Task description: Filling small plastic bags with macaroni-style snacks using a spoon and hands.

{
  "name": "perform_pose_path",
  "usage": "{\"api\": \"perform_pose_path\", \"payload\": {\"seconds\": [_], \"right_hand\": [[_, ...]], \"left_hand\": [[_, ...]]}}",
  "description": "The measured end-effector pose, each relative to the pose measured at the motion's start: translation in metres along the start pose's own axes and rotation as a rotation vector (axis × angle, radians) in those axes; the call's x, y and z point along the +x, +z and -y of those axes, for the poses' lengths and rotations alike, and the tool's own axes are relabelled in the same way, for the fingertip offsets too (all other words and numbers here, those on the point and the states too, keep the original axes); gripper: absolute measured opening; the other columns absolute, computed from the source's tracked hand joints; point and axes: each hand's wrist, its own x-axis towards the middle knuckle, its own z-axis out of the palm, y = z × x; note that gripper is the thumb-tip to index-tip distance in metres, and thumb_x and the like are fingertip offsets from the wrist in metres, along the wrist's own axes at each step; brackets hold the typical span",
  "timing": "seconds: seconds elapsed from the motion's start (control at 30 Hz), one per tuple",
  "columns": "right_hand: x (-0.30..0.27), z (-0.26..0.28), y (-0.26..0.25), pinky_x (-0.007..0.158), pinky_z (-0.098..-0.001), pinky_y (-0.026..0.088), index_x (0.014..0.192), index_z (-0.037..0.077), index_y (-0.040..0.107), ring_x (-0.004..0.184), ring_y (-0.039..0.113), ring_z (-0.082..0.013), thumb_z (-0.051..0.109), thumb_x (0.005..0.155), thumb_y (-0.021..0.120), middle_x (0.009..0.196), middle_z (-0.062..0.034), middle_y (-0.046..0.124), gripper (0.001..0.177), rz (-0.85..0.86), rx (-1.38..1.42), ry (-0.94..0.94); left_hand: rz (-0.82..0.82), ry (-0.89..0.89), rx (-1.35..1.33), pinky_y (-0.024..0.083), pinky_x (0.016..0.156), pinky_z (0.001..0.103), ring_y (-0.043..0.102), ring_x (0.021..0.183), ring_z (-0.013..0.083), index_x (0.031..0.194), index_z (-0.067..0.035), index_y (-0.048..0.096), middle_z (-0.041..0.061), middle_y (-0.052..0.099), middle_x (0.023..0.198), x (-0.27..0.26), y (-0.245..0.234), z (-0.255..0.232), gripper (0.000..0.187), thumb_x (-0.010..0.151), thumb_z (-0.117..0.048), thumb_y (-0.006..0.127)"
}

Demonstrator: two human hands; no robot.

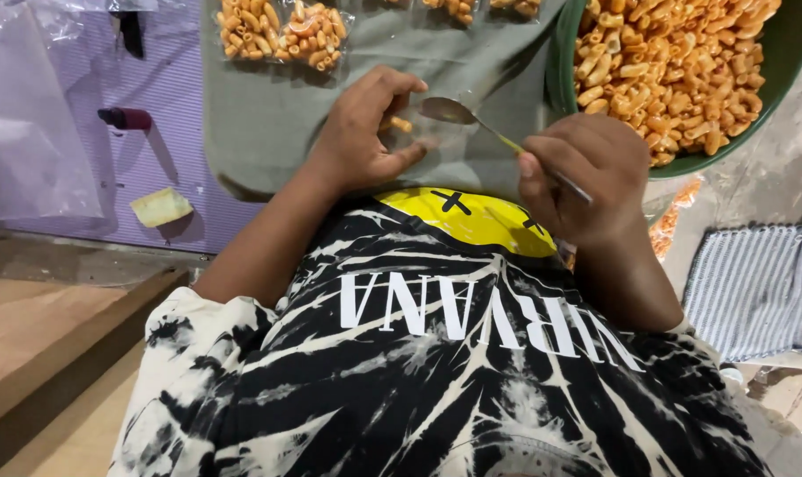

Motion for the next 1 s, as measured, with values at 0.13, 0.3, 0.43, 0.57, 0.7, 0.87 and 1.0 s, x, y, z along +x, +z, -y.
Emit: {"api": "perform_pose_path", "payload": {"seconds": [0.13, 0.3, 0.43, 0.57, 0.7, 0.87, 1.0], "right_hand": [[-0.035, -0.031, -0.016, 0.038, -0.0359, 0.039, 0.071, 0.005, 0.060, 0.043, 0.053, -0.0186, 0.009, 0.106, 0.054, 0.052, -0.0065, 0.052, 0.036, -0.107, 0.053, -0.015], [-0.062, -0.033, -0.068, 0.055, -0.0443, 0.050, 0.083, -0.009, 0.070, 0.059, 0.067, -0.0334, 0.009, 0.114, 0.058, 0.067, -0.0192, 0.065, 0.038, -0.248, -0.211, 0.117], [-0.076, -0.028, -0.099, 0.060, -0.0458, 0.053, 0.093, -0.021, 0.064, 0.066, 0.059, -0.0360, -0.011, 0.114, 0.045, 0.081, -0.0290, 0.060, 0.030, -0.425, -0.298, 0.328], [-0.098, -0.047, -0.118, 0.062, -0.0467, 0.060, 0.108, -0.019, 0.065, 0.070, 0.071, -0.0408, 0.003, 0.120, 0.057, 0.088, -0.0320, 0.069, 0.026, -0.561, -0.412, 0.423], [-0.113, -0.064, -0.127, 0.064, -0.0357, 0.057, 0.101, -0.012, 0.073, 0.070, 0.071, -0.0269, 0.017, 0.124, 0.052, 0.078, -0.0195, 0.070, 0.043, -0.512, -0.490, 0.576], [-0.127, -0.080, -0.130, 0.063, -0.0355, 0.054, 0.104, -0.011, 0.068, 0.072, 0.068, -0.0270, 0.011, 0.126, 0.049, 0.081, -0.0204, 0.068, 0.036, -0.469, -0.392, 0.613], [-0.134, -0.088, -0.130, 0.062, -0.0359, 0.055, 0.106, -0.015, 0.070, 0.070, 0.069, -0.0280, 0.004, 0.128, 0.054, 0.083, -0.0225, 0.069, 0.033, -0.419, -0.280, 0.649]], "left_hand": [[-0.030, 0.036, -0.038, 0.044, 0.074, 0.037, 0.054, 0.083, 0.0229, 0.127, -0.006, 0.056, 0.009, 0.054, 0.098, 0.003, -0.004, -0.006, 0.046, 0.095, -0.034, 0.074], [-0.025, 0.011, -0.025, 0.045, 0.073, 0.037, 0.051, 0.081, 0.0226, 0.127, -0.005, 0.055, 0.009, 0.052, 0.098, 0.006, -0.007, -0.013, 0.047, 0.098, -0.038, 0.073], [0.011, 0.007, -0.001, 0.044, 0.076, 0.039, 0.048, 0.087, 0.0243, 0.132, -0.005, 0.052, 0.012, 0.050, 0.105, 0.007, -0.005, -0.012, 0.052, 0.098, -0.038, 0.073], [0.012, -0.020, -0.003, 0.047, 0.084, 0.043, 0.052, 0.096, 0.0293, 0.138, -0.004, 0.050, 0.015, 0.052, 0.113, 0.005, -0.004, -0.012, 0.060, 0.092, -0.033, 0.075], [0.024, -0.007, -0.017, 0.047, 0.085, 0.044, 0.049, 0.099, 0.0297, 0.138, -0.002, 0.047, 0.017, 0.049, 0.113, 0.004, -0.004, -0.010, 0.062, 0.081, -0.021, 0.066], [0.043, -0.047, 0.017, 0.047, 0.084, 0.042, 0.048, 0.097, 0.0290, 0.131, 0.000, 0.050, 0.017, 0.049, 0.113, 0.006, -0.003, -0.012, 0.056, 0.083, -0.020, 0.068], [0.014, -0.078, 0.002, 0.043, 0.070, 0.035, 0.047, 0.084, 0.0228, 0.124, -0.003, 0.053, 0.011, 0.049, 0.101, 0.006, -0.002, -0.015, 0.048, 0.084, -0.016, 0.074]]}}
